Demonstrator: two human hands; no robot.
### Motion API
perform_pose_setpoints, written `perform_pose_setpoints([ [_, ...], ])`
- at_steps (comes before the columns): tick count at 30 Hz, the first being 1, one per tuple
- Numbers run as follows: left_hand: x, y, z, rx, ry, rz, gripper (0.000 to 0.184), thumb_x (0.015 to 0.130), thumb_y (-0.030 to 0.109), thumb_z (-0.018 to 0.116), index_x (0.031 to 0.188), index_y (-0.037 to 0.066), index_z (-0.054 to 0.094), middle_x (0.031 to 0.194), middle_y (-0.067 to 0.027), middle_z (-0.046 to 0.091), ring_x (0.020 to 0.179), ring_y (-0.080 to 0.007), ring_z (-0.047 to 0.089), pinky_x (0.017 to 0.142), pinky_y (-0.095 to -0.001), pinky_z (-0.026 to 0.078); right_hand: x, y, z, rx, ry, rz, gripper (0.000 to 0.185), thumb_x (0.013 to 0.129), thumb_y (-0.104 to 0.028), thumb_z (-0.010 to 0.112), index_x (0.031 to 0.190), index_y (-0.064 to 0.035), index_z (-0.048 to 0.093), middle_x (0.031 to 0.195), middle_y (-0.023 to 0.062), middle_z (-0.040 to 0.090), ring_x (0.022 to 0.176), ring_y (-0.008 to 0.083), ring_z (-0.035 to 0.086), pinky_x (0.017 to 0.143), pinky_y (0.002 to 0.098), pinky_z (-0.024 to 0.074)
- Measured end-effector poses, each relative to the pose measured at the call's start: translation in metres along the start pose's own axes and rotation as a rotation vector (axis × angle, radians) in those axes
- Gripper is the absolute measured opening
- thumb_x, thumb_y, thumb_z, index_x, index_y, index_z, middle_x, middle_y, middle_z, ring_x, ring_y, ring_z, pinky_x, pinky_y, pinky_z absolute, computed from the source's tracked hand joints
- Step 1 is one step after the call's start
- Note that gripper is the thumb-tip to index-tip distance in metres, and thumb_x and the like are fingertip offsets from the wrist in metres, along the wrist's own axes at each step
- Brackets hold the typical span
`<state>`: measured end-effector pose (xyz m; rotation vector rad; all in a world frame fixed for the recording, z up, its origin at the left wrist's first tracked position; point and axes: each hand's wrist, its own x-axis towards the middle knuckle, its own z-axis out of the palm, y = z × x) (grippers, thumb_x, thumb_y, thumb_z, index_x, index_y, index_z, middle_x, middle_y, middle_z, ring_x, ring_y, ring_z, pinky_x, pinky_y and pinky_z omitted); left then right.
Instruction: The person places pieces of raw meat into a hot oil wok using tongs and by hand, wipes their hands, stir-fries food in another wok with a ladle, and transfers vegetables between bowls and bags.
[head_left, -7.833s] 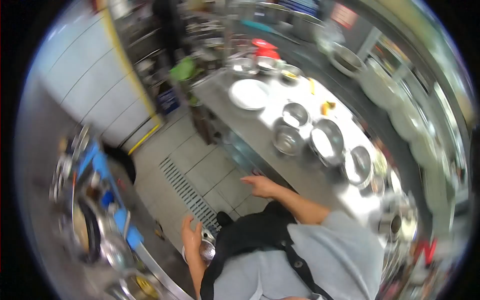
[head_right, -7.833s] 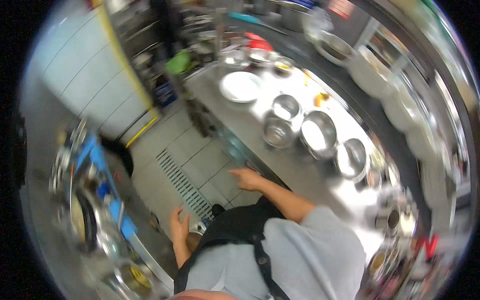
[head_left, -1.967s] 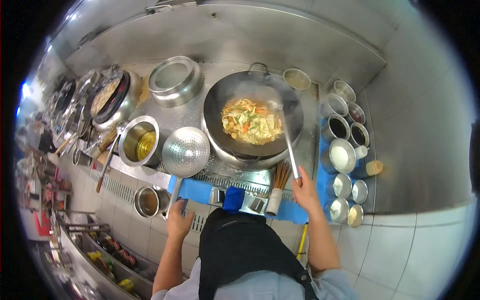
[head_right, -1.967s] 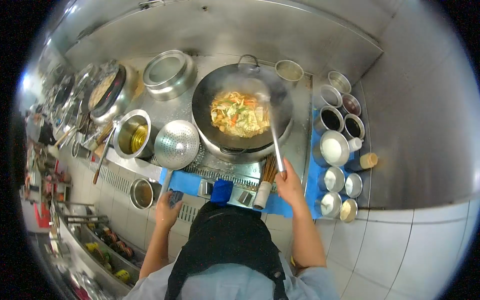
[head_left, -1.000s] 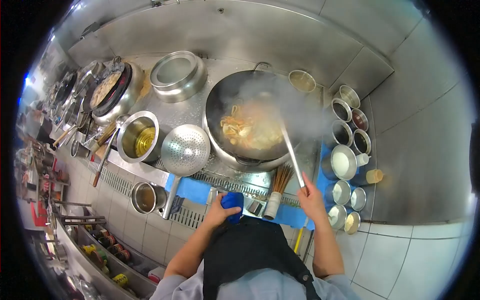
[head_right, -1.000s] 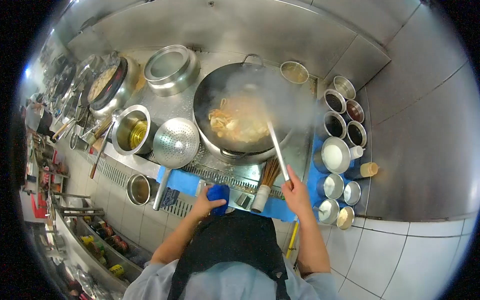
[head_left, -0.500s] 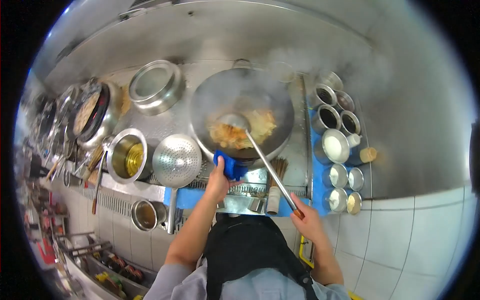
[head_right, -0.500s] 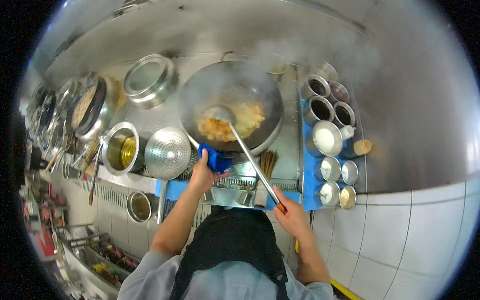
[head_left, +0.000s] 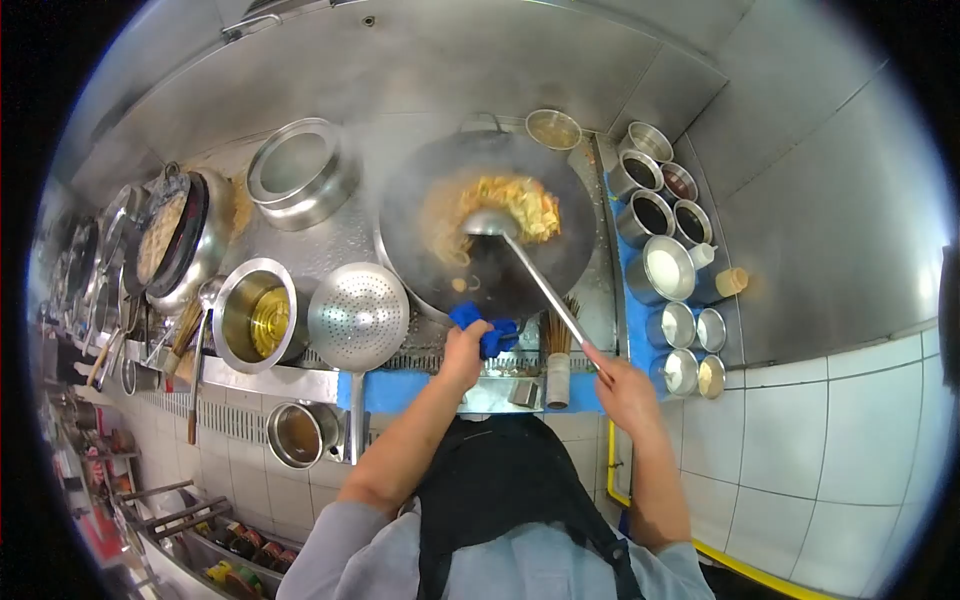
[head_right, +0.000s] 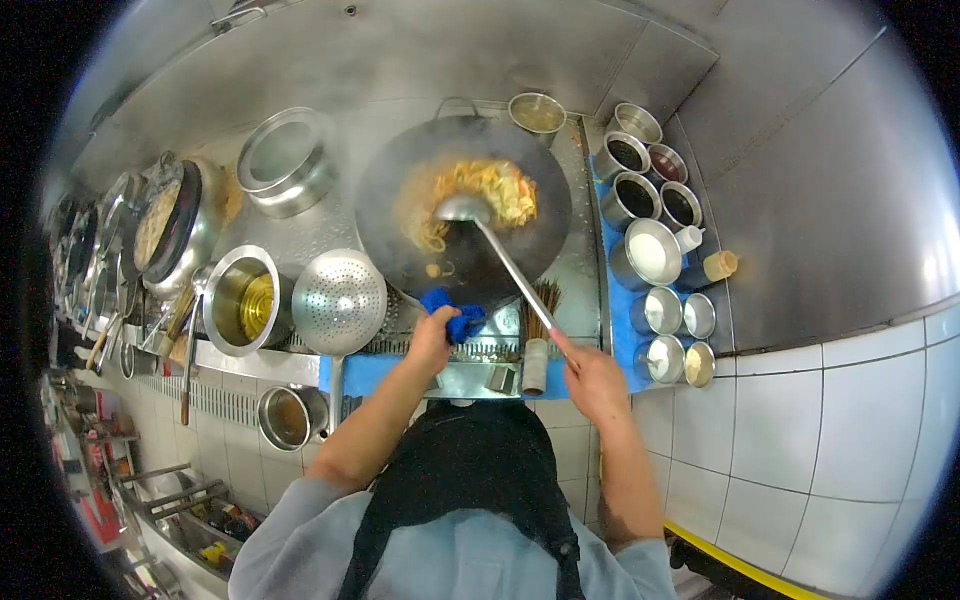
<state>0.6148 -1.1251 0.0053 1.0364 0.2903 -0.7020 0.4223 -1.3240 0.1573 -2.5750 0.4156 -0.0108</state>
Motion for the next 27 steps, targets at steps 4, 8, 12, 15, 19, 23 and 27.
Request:
perform_pose_setpoints([
  [4, -0.039, -0.018, -0.025, 0.141, 0.008, 0.026, 0.027, 0.083, 0.005, 0.063, 0.11, -0.002, 0.06, 0.099, -0.0106, 0.067, 0.087, -0.0237, 0.066, 0.079, -0.0394, 0.055, 0.004, -0.017, 0.012, 0.077, 0.104, 0.013, 0.061, 0.087, -0.005, 0.063, 0.143, -0.0297, 0.06, 0.079, 0.0149, 0.06, 0.072, 0.0348, 0.061, 0.068, 0.0434, 0.0496],
  [8, -0.077, 0.019, -0.01, 0.05, 0.031, 0.066, 0.018, 0.082, 0.004, 0.061, 0.1, 0.0, 0.064, 0.086, -0.0072, 0.065, 0.069, -0.0175, 0.06, 0.059, -0.0338, 0.048, -0.038, -0.044, -0.032, 0.175, 0.011, 0.126, 0.057, 0.086, -0.005, 0.064, 0.138, -0.028, 0.064, 0.078, 0.0149, 0.06, 0.07, 0.035, 0.06, 0.068, 0.0417, 0.0488],
  [12, -0.027, 0.046, -0.002, -0.002, 0.016, 0.029, 0.01, 0.083, 0.01, 0.066, 0.089, 0.002, 0.063, 0.081, -0.0049, 0.062, 0.068, -0.0165, 0.058, 0.062, -0.0337, 0.046, -0.042, -0.049, -0.033, 0.065, -0.042, 0.094, 0.057, 0.086, -0.004, 0.065, 0.139, -0.0256, 0.064, 0.077, 0.0135, 0.059, 0.068, 0.0322, 0.059, 0.068, 0.04, 0.0488],
  [15, 0.002, 0.018, -0.021, 0.07, -0.046, 0.026, 0.02, 0.086, 0.006, 0.064, 0.105, 0.0, 0.061, 0.094, -0.0082, 0.065, 0.081, -0.0213, 0.065, 0.073, -0.0359, 0.053, -0.013, -0.039, 0.016, -0.013, 0.073, 0.024, 0.058, 0.086, -0.004, 0.065, 0.14, -0.0252, 0.063, 0.077, 0.0122, 0.058, 0.067, 0.0298, 0.057, 0.067, 0.0385, 0.0485],
  [19, -0.033, -0.02, -0.038, 0.142, -0.091, 0.006, 0.036, 0.086, 0.001, 0.06, 0.122, -0.004, 0.057, 0.111, -0.0127, 0.066, 0.092, -0.0249, 0.069, 0.087, -0.0373, 0.055, -0.005, -0.045, 0.023, 0.065, 0.144, 0.08, 0.057, 0.087, -0.004, 0.065, 0.14, -0.0255, 0.063, 0.078, 0.0122, 0.059, 0.067, 0.029, 0.057, 0.066, 0.0382, 0.0482],
  [23, -0.074, 0.012, -0.024, 0.076, -0.092, -0.03, 0.032, 0.083, 0.001, 0.063, 0.115, -0.006, 0.058, 0.102, -0.0134, 0.067, 0.086, -0.0266, 0.068, 0.08, -0.0389, 0.057, -0.055, -0.061, -0.023, 0.213, 0.115, 0.186, 0.056, 0.086, -0.005, 0.067, 0.139, -0.0235, 0.064, 0.073, 0.0113, 0.054, 0.064, 0.0234, 0.052, 0.065, 0.0351, 0.046],
  [27, -0.05, 0.04, -0.003, -0.063, -0.039, -0.021, 0.013, 0.085, 0.009, 0.068, 0.094, 0.002, 0.061, 0.088, -0.0072, 0.064, 0.075, -0.0187, 0.063, 0.066, -0.0347, 0.051, -0.078, -0.06, -0.059, 0.073, -0.03, 0.157, 0.055, 0.086, -0.005, 0.067, 0.138, -0.023, 0.065, 0.072, 0.0113, 0.054, 0.063, 0.0215, 0.052, 0.064, 0.0338, 0.0458],
])
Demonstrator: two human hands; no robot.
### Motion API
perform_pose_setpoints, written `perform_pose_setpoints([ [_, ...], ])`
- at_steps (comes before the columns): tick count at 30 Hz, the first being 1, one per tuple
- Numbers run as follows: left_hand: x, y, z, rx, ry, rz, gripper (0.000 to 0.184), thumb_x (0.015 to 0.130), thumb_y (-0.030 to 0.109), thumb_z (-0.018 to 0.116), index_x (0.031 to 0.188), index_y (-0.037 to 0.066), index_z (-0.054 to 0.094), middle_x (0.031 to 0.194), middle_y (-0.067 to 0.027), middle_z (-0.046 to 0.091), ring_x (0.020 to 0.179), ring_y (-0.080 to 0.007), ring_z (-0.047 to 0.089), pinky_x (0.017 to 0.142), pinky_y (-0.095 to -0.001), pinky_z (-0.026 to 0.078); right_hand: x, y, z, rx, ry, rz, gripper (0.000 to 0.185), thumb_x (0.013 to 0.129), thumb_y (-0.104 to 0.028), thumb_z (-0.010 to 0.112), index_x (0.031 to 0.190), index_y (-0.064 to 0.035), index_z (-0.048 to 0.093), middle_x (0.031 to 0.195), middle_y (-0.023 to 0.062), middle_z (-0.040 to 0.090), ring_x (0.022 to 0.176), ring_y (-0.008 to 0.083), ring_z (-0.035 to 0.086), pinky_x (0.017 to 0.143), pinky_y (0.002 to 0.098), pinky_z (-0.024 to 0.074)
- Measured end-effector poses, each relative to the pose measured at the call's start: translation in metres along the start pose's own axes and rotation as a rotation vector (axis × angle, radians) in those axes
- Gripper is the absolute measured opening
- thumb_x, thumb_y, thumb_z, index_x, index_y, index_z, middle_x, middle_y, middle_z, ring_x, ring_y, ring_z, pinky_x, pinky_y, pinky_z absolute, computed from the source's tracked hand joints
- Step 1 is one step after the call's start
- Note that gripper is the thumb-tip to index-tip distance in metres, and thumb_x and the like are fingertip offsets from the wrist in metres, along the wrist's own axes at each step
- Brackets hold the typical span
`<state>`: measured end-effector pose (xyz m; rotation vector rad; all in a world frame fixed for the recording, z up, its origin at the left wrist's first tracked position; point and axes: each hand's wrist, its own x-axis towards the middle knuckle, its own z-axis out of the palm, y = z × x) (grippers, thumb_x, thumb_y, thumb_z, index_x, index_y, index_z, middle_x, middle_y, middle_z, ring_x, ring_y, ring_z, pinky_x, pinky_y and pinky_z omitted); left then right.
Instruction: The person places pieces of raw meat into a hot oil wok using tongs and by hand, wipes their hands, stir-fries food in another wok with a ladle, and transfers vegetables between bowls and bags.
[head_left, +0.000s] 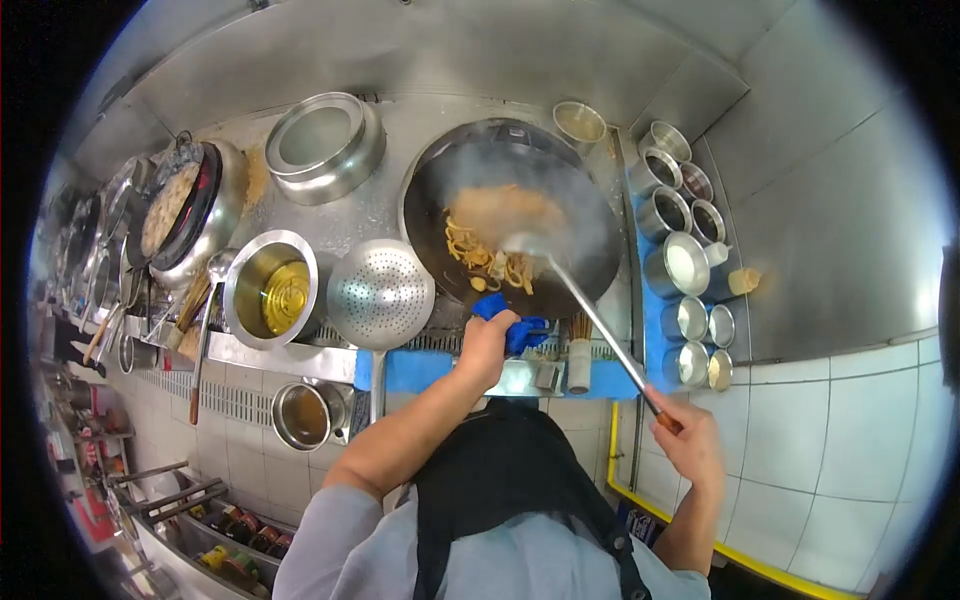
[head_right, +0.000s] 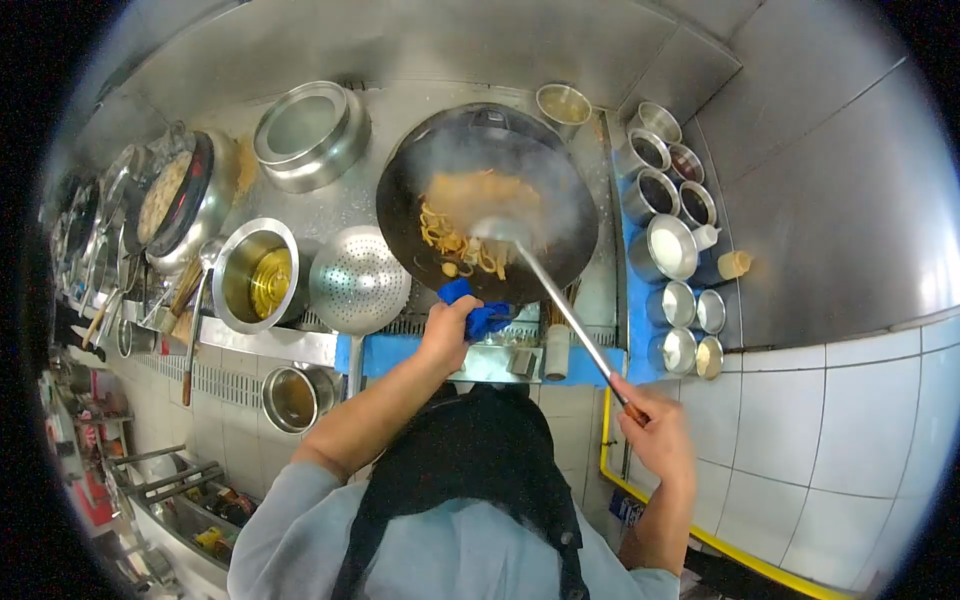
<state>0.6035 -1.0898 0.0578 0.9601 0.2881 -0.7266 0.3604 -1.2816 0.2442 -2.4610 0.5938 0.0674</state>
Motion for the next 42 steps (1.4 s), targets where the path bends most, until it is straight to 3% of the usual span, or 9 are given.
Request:
perform_pose_setpoints([
  [4, 0.021, 0.0, -0.006, 0.092, -0.004, 0.031, 0.02, 0.083, 0.014, 0.069, 0.092, -0.003, 0.063, 0.083, -0.0052, 0.064, 0.071, -0.0155, 0.06, 0.062, -0.0334, 0.046, 0.05, 0.01, 0.052, -0.094, 0.087, -0.092, 0.056, 0.086, -0.005, 0.067, 0.139, -0.0227, 0.064, 0.073, 0.011, 0.056, 0.063, 0.0202, 0.053, 0.065, 0.032, 0.0463],
  [8, 0.004, -0.053, -0.033, 0.142, -0.02, 0.055, 0.028, 0.086, 0.01, 0.064, 0.11, -0.004, 0.062, 0.097, -0.008, 0.066, 0.081, -0.0181, 0.064, 0.072, -0.0341, 0.054, 0.069, 0.014, 0.084, 0.079, 0.174, -0.074, 0.058, 0.086, -0.005, 0.068, 0.14, -0.0227, 0.062, 0.074, 0.0122, 0.055, 0.064, 0.0206, 0.053, 0.065, 0.0325, 0.0467],
  [13, 0.002, -0.037, -0.028, 0.081, -0.001, 0.057, 0.023, 0.084, 0.002, 0.064, 0.107, -0.001, 0.062, 0.101, -0.0122, 0.068, 0.088, -0.0235, 0.067, 0.079, -0.0377, 0.056, 0.021, 0.037, 0.054, 0.527, 0.076, 0.12, 0.061, 0.09, 0.008, 0.066, 0.147, -0.0109, 0.056, 0.082, -0.0038, 0.061, 0.059, 0.0045, 0.047, 0.054, 0.0198, 0.0399],
  [16, 0.044, -0.004, -0.011, 0.069, 0.029, 0.064, 0.02, 0.084, 0.017, 0.07, 0.097, 0.005, 0.061, 0.086, -0.0076, 0.064, 0.069, -0.0183, 0.063, 0.056, -0.0348, 0.047, 0.021, 0.035, 0.045, 0.711, 0.067, 0.221, 0.069, 0.09, 0.007, 0.065, 0.154, -0.0103, 0.046, 0.083, -0.0006, 0.062, 0.058, 0.0046, 0.048, 0.049, 0.0201, 0.0388],
  [24, 0.081, -0.01, -0.002, 0.058, 0.03, 0.061, 0.029, 0.086, 0.02, 0.069, 0.106, 0.003, 0.058, 0.089, -0.0085, 0.065, 0.072, -0.0209, 0.063, 0.058, -0.0363, 0.048, 0.119, 0.041, 0.089, 0.66, 0.031, 0.292, 0.069, 0.094, -0.001, 0.063, 0.157, -0.0096, 0.039, 0.072, -0.0011, 0.053, 0.05, 0.0072, 0.046, 0.042, 0.0248, 0.0375],
  [28, 0.075, -0.008, 0.006, -0.001, 0.074, -0.014, 0.033, 0.093, 0.029, 0.068, 0.114, 0.006, 0.058, 0.097, -0.0089, 0.067, 0.079, -0.023, 0.065, 0.063, -0.0392, 0.049, 0.121, 0.062, 0.05, 0.72, -0.217, 0.204, 0.07, 0.095, -0.005, 0.062, 0.16, -0.0131, 0.035, 0.073, -0.0001, 0.056, 0.048, 0.0083, 0.049, 0.04, 0.0268, 0.0369],
  [34, 0.026, -0.032, -0.001, -0.155, 0.253, 0.105, 0.039, 0.1, 0.037, 0.063, 0.127, 0.008, 0.057, 0.112, -0.0093, 0.068, 0.095, -0.0262, 0.068, 0.076, -0.0429, 0.054, 0.198, 0.091, 0.059, 0.618, -0.08, 0.091, 0.07, 0.095, -0.005, 0.062, 0.159, -0.0134, 0.036, 0.067, -0.0004, 0.055, 0.047, 0.009, 0.049, 0.04, 0.027, 0.0378],
  [38, -0.001, -0.097, -0.045, 0.432, 0.355, 0.227, 0.049, 0.092, 0.032, 0.073, 0.13, 0.003, 0.059, 0.117, -0.013, 0.07, 0.104, -0.0319, 0.07, 0.092, -0.0426, 0.055, 0.221, 0.115, 0.041, 0.647, -0.301, 0.013, 0.069, 0.093, -0.005, 0.062, 0.157, -0.0141, 0.04, 0.067, 0.0021, 0.057, 0.051, 0.0103, 0.051, 0.048, 0.0286, 0.0435],
  [42, -0.038, -0.12, -0.024, 1.239, 0.511, 0.159, 0.055, 0.085, 0.031, 0.077, 0.128, 0.001, 0.06, 0.122, -0.0208, 0.068, 0.107, -0.0382, 0.068, 0.092, -0.0465, 0.054, 0.185, 0.144, 0.022, 0.332, -0.217, -0.22, 0.067, 0.09, -0.003, 0.063, 0.154, -0.0161, 0.047, 0.073, 0.0019, 0.057, 0.062, 0.0093, 0.05, 0.06, 0.0266, 0.0463],
])
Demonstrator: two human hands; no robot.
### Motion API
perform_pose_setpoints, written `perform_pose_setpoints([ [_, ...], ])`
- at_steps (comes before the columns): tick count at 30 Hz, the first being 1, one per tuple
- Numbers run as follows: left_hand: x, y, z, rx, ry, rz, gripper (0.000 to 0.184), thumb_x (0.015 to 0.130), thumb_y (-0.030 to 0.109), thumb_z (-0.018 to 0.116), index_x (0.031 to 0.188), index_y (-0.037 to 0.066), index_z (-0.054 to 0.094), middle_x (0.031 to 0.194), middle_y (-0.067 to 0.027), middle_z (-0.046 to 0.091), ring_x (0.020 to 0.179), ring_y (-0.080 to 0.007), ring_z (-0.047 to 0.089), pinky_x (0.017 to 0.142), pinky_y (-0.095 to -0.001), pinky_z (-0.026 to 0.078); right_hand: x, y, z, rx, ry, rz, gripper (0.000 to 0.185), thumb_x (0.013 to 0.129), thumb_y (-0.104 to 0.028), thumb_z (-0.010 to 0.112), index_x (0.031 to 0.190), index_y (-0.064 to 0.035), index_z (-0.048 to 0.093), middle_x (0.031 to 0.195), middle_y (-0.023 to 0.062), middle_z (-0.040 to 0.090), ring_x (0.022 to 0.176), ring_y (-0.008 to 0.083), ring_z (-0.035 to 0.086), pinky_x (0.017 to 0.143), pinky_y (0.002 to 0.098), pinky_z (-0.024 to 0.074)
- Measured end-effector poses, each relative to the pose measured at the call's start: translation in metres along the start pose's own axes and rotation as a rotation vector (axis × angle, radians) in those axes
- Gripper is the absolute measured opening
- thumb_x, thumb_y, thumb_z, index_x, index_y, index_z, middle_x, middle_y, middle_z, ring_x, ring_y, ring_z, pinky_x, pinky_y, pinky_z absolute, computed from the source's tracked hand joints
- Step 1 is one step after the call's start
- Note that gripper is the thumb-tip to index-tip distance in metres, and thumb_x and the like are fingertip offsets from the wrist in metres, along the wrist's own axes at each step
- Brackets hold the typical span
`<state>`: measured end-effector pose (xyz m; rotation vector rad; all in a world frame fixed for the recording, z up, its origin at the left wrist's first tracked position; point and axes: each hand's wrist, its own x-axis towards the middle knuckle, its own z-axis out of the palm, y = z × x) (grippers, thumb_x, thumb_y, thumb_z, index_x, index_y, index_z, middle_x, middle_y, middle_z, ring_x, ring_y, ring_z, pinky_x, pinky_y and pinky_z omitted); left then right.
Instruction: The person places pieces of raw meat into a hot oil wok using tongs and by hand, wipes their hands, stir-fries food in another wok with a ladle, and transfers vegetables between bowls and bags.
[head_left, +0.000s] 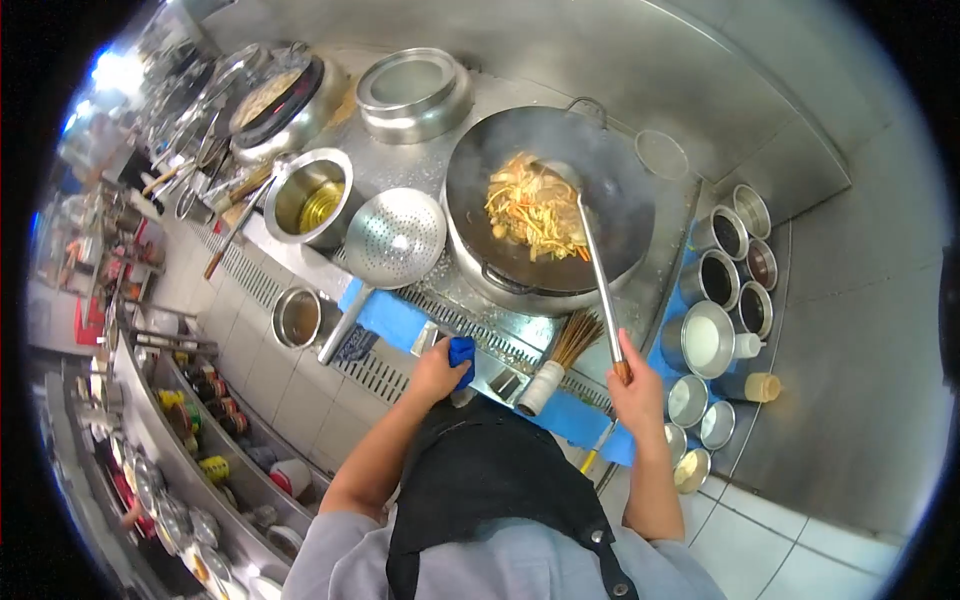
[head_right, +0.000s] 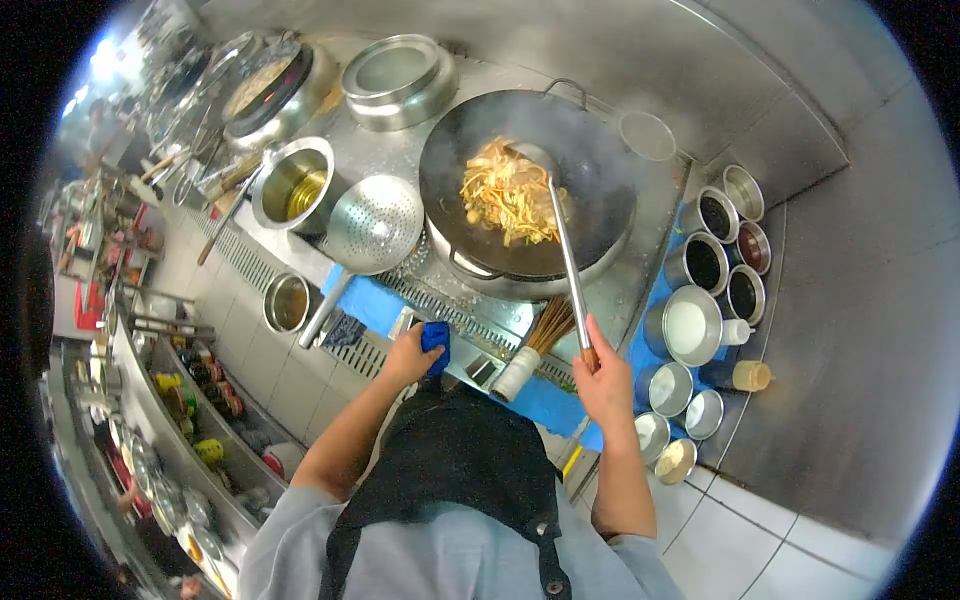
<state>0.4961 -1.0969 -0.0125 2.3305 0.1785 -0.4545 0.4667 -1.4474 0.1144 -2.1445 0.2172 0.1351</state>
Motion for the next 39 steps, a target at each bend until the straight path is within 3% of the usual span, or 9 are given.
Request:
perform_pose_setpoints([
  [10, -0.026, -0.008, 0.034, 0.103, 0.316, 0.072, 0.081, 0.085, 0.03, 0.076, 0.15, 0.002, 0.037, 0.127, -0.0288, 0.061, 0.112, -0.0452, 0.063, 0.094, -0.0504, 0.053, 0.064, 0.022, -0.003, -0.198, 0.094, -0.231, 0.069, 0.09, 0.002, 0.058, 0.156, -0.0129, 0.043, 0.071, -0.0003, 0.054, 0.058, 0.011, 0.051, 0.059, 0.0284, 0.048],
  [13, -0.034, -0.002, 0.034, 0.085, 0.367, 0.127, 0.087, 0.084, 0.026, 0.077, 0.153, 0.0, 0.032, 0.138, -0.0298, 0.053, 0.123, -0.0432, 0.057, 0.101, -0.0487, 0.05, 0.103, -0.02, 0.008, 0.044, -0.031, 0.12, 0.067, 0.087, -0.004, 0.061, 0.152, -0.0143, 0.048, 0.081, 0.0151, 0.063, 0.067, 0.0217, 0.059, 0.068, 0.0352, 0.0509],
  [18, -0.05, -0.015, 0.031, 0.081, 0.461, 0.244, 0.087, 0.085, 0.023, 0.077, 0.155, 0.001, 0.031, 0.15, -0.0247, 0.045, 0.135, -0.0402, 0.048, 0.11, -0.0468, 0.044, 0.086, -0.017, 0.003, -0.338, -0.118, -0.231, 0.07, 0.086, 0.0, 0.059, 0.152, -0.0249, 0.05, 0.091, 0.0169, 0.067, 0.078, 0.0261, 0.065, 0.078, 0.0385, 0.0532],
  [23, -0.103, -0.036, 0.0, 0.003, 0.392, 0.168, 0.072, 0.085, 0.021, 0.076, 0.147, 0.001, 0.044, 0.151, -0.0192, 0.047, 0.135, -0.0382, 0.049, 0.111, -0.0455, 0.044, 0.024, -0.015, -0.039, -0.502, -0.067, -0.281, 0.071, 0.086, 0.001, 0.058, 0.151, -0.0251, 0.05, 0.111, 0.0231, 0.069, 0.089, 0.0313, 0.068, 0.082, 0.0382, 0.0529],
  [27, -0.161, -0.153, 0.038, -0.067, 0.273, -0.075, 0.064, 0.087, 0.025, 0.074, 0.14, 0.0, 0.051, 0.148, -0.0221, 0.05, 0.134, -0.0402, 0.051, 0.109, -0.0448, 0.045, 0.013, -0.029, -0.013, -0.404, -0.044, -0.193, 0.068, 0.087, -0.003, 0.059, 0.151, -0.0267, 0.05, 0.11, 0.0245, 0.069, 0.09, 0.0362, 0.069, 0.081, 0.0396, 0.0528],
  [32, -0.301, -0.337, 0.08, 0.224, -0.407, -0.597, 0.062, 0.092, 0.049, 0.064, 0.131, 0.001, 0.064, 0.138, -0.0242, 0.059, 0.127, -0.0422, 0.057, 0.104, -0.0473, 0.048, 0.035, -0.022, 0.012, -0.46, 0.036, -0.197, 0.069, 0.087, -0.008, 0.064, 0.152, -0.0261, 0.047, 0.099, 0.0264, 0.069, 0.086, 0.0413, 0.068, 0.081, 0.0431, 0.0538],
  [33, -0.336, -0.451, 0.133, 0.429, -0.516, -0.449, 0.053, 0.093, 0.049, 0.063, 0.119, 0.003, 0.071, 0.127, -0.0238, 0.067, 0.118, -0.0409, 0.062, 0.099, -0.0487, 0.05, 0.026, -0.031, 0.017, -0.407, 0.037, -0.14, 0.068, 0.09, -0.01, 0.063, 0.154, -0.0258, 0.045, 0.094, 0.0234, 0.069, 0.078, 0.0368, 0.067, 0.078, 0.0414, 0.0537],
  [36, -0.423, -0.416, 0.084, 0.448, -0.335, -0.329, 0.036, 0.091, 0.038, 0.065, 0.109, 0.008, 0.076, 0.108, -0.0184, 0.074, 0.106, -0.0382, 0.069, 0.094, -0.0466, 0.053, 0.003, -0.009, 0.029, -0.111, -0.02, -0.127, 0.067, 0.096, -0.009, 0.06, 0.157, -0.0266, 0.041, 0.066, 0.0011, 0.053, 0.052, 0.0137, 0.054, 0.052, 0.0307, 0.0462],
  [39, -0.448, -0.395, 0.07, 0.005, -0.077, -0.914, 0.027, 0.086, 0.028, 0.068, 0.108, 0.016, 0.078, 0.105, -0.0169, 0.075, 0.102, -0.0377, 0.07, 0.09, -0.0448, 0.056, 0.01, -0.024, 0.027, 0.059, -0.131, 0.013, 0.067, 0.096, -0.006, 0.06, 0.157, -0.0255, 0.042, 0.063, -0.0044, 0.044, 0.047, 0.0081, 0.044, 0.045, 0.0269, 0.0392],
])
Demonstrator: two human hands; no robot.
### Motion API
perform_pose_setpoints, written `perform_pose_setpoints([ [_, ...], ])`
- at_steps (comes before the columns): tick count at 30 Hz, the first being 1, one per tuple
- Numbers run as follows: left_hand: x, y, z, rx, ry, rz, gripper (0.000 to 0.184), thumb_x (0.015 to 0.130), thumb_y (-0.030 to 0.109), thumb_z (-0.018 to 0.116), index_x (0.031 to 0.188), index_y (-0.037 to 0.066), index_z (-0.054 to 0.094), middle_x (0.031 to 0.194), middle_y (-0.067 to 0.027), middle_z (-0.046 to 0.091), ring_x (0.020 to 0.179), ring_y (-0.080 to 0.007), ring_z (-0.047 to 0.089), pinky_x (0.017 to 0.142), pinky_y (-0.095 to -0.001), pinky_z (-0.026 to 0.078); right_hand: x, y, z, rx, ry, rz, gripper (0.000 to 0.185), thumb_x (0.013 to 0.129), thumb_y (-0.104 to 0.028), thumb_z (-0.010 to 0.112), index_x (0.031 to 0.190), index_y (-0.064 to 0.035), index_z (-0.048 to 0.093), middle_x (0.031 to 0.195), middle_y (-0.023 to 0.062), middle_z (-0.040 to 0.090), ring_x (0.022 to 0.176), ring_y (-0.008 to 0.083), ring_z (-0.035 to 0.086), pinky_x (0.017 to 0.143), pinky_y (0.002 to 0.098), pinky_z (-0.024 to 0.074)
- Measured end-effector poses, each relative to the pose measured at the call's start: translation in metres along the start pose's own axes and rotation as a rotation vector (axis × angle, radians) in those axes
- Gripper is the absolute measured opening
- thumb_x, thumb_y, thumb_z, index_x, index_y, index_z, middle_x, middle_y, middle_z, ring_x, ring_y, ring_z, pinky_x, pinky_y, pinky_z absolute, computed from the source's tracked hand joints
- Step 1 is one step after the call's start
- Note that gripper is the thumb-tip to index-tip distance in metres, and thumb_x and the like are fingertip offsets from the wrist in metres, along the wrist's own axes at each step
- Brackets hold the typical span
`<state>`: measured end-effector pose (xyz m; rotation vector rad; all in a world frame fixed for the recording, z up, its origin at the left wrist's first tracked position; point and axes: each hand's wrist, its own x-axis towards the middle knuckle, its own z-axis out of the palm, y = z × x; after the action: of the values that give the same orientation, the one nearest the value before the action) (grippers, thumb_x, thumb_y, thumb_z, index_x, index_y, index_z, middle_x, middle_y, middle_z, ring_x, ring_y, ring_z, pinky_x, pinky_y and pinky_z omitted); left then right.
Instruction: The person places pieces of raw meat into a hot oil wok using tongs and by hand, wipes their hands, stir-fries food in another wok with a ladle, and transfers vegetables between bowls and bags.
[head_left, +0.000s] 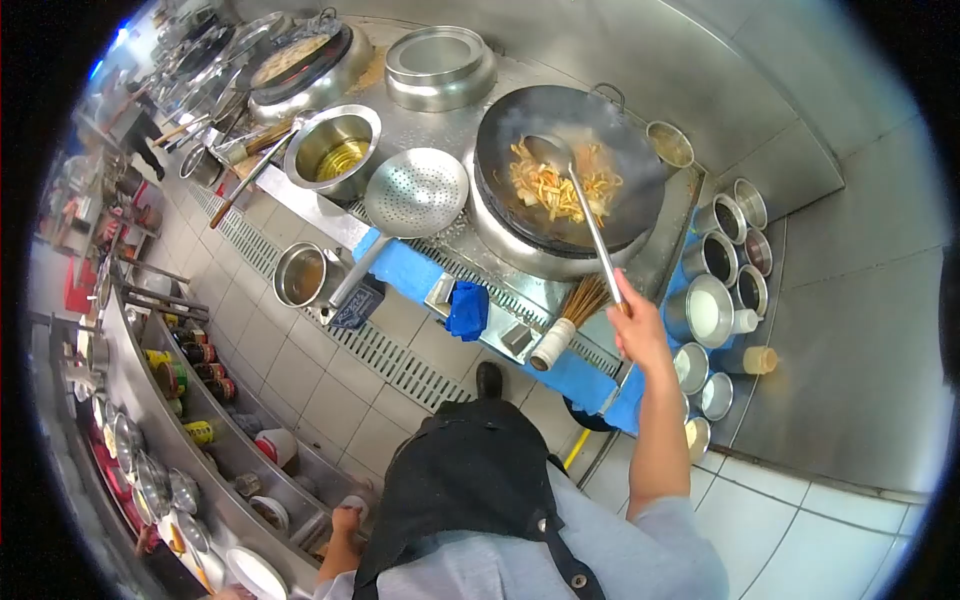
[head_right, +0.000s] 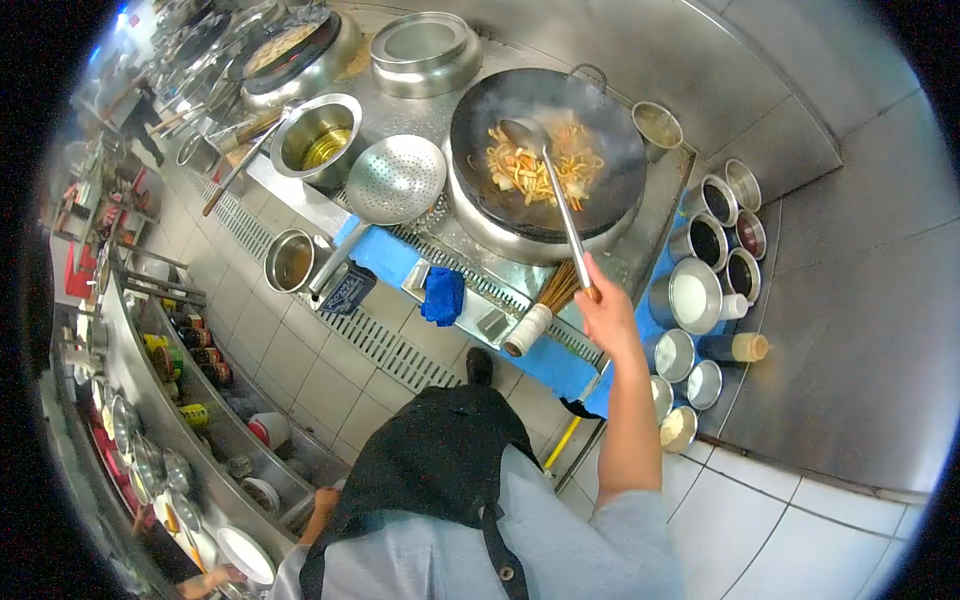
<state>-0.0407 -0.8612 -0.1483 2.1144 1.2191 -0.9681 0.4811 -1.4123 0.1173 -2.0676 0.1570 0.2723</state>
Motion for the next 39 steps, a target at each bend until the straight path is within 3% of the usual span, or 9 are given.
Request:
perform_pose_setpoints([
  [3, 0.047, -0.03, 0.027, 0.557, 0.094, 0.718, 0.031, 0.082, 0.024, 0.072, 0.109, 0.011, 0.077, 0.1, -0.0185, 0.075, 0.097, -0.0357, 0.072, 0.084, -0.042, 0.057, 0.027, 0.02, 0.008, -0.189, 0.117, -0.084, 0.067, 0.095, -0.005, 0.061, 0.156, -0.0236, 0.043, 0.068, -0.0002, 0.05, 0.056, 0.0107, 0.046, 0.056, 0.0273, 0.0441],
  [5, 0.05, 0.04, 0.005, 0.12, 0.034, 0.377, 0.039, 0.084, 0.028, 0.074, 0.11, 0.0, 0.073, 0.102, -0.0203, 0.074, 0.094, -0.036, 0.072, 0.083, -0.0407, 0.056, 0.038, 0.017, 0.016, -0.201, 0.201, -0.113, 0.066, 0.094, -0.006, 0.061, 0.156, -0.0227, 0.044, 0.071, 0.0021, 0.053, 0.061, 0.0118, 0.047, 0.062, 0.0268, 0.0452],
  [10, 0.01, 0.23, -0.036, -0.174, 0.174, 0.401, 0.046, 0.087, 0.032, 0.073, 0.116, -0.004, 0.069, 0.112, -0.0219, 0.074, 0.104, -0.0316, 0.072, 0.089, -0.0406, 0.055, 0.045, 0.018, -0.001, -0.217, 0.112, -0.135, 0.067, 0.093, -0.004, 0.062, 0.155, -0.0226, 0.045, 0.077, 0.0009, 0.052, 0.066, 0.0108, 0.045, 0.066, 0.0264, 0.0448],
  [15, -0.001, 0.325, -0.065, -0.384, 0.148, 0.501, 0.051, 0.09, 0.031, 0.073, 0.127, -0.002, 0.064, 0.12, -0.0229, 0.071, 0.112, -0.034, 0.07, 0.094, -0.0403, 0.054, 0.01, 0.008, -0.063, -0.165, -0.078, -0.089, 0.067, 0.093, -0.002, 0.061, 0.154, -0.0241, 0.047, 0.076, -0.0018, 0.05, 0.064, 0.0081, 0.044, 0.062, 0.0252, 0.0421],
  [19, 0.002, 0.332, -0.059, -0.243, 0.096, 0.45, 0.043, 0.091, 0.028, 0.071, 0.123, -0.001, 0.068, 0.118, -0.0195, 0.072, 0.111, -0.0312, 0.07, 0.095, -0.0392, 0.053, 0.028, 0.026, -0.042, -0.206, 0.052, -0.132, 0.066, 0.095, -0.002, 0.06, 0.155, -0.0221, 0.046, 0.074, -0.0049, 0.046, 0.057, 0.0048, 0.041, 0.053, 0.0232, 0.0387],
  [21, 0.026, 0.311, -0.049, -0.079, 0.076, 0.379, 0.043, 0.09, 0.028, 0.071, 0.122, 0.0, 0.068, 0.114, -0.0187, 0.073, 0.106, -0.0295, 0.071, 0.092, -0.0379, 0.054, 0.028, 0.008, -0.015, 0.094, 0.043, 0.03, 0.066, 0.096, -0.002, 0.059, 0.157, -0.0226, 0.043, 0.072, -0.0049, 0.047, 0.053, 0.0052, 0.042, 0.049, 0.0236, 0.0384],
  [27, 0.1, 0.233, -0.037, -0.038, -0.049, 0.233, 0.046, 0.085, 0.03, 0.074, 0.117, -0.003, 0.07, 0.114, -0.0235, 0.073, 0.111, -0.0374, 0.069, 0.097, -0.0424, 0.053, 0.02, 0.002, 0.004, 0.27, -0.023, 0.153, 0.068, 0.098, -0.005, 0.058, 0.16, -0.0237, 0.036, 0.068, -0.0049, 0.047, 0.047, 0.0065, 0.044, 0.043, 0.0251, 0.0381],
  [29, 0.108, 0.242, -0.051, 0.052, -0.087, 0.23, 0.046, 0.086, 0.031, 0.073, 0.116, -0.004, 0.071, 0.114, -0.0235, 0.072, 0.111, -0.0374, 0.069, 0.098, -0.0418, 0.052, 0.038, 0.024, 0.016, 0.084, 0.07, 0.015, 0.068, 0.098, -0.005, 0.058, 0.16, -0.0237, 0.035, 0.067, -0.0049, 0.047, 0.047, 0.0067, 0.044, 0.042, 0.0251, 0.0384],
  [39, 0.178, 0.348, -0.14, -0.245, -0.042, 0.552, 0.044, 0.086, 0.025, 0.073, 0.118, -0.005, 0.069, 0.115, -0.0245, 0.072, 0.112, -0.0352, 0.069, 0.097, -0.0403, 0.052, -0.033, -0.047, 0.018, -0.038, 0.038, 0.142, 0.068, 0.095, -0.007, 0.059, 0.157, -0.0269, 0.042, 0.07, -0.0034, 0.048, 0.06, 0.0103, 0.048, 0.056, 0.0268, 0.0424],
])
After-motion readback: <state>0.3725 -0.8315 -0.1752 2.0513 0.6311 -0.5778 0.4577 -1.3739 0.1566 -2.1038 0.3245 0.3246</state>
